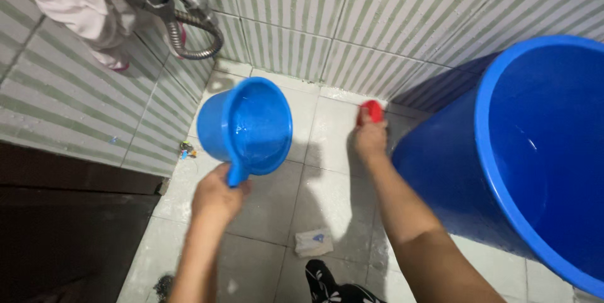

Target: The person scrubs the tiled floor of a bathroom using a red brush and a scouring pad, pouring water from a blue bucket with a blue dipper to rinse the areas.

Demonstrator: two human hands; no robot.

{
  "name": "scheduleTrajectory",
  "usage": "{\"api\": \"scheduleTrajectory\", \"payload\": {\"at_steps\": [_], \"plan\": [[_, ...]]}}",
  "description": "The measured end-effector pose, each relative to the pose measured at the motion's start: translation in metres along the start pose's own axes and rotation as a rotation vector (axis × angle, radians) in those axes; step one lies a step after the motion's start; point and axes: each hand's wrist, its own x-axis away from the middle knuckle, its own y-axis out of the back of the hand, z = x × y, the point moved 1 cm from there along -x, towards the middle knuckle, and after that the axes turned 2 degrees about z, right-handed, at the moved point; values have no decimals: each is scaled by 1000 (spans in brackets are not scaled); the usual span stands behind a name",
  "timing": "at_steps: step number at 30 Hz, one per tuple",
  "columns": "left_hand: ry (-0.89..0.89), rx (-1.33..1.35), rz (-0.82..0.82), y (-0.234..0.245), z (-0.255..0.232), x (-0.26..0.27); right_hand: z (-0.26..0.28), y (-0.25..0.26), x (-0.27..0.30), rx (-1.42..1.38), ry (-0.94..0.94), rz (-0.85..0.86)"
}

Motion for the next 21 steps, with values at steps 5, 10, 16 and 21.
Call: {"api": "scheduleTrajectory", "payload": {"at_steps": [5,10,16,21], "plan": [[-34,-261,-58,-20,-35,6,-1,-83,34,369,370,60],[-219,-63,-104,-37,-16,-14,-17,-121,21,333,544,199],[-5,719,332,-29,13,-33,-33,26,-67,533,250,-162],[-47,715,275,-15,15,-20,-7,-109,-43,372,363,-29]]}}
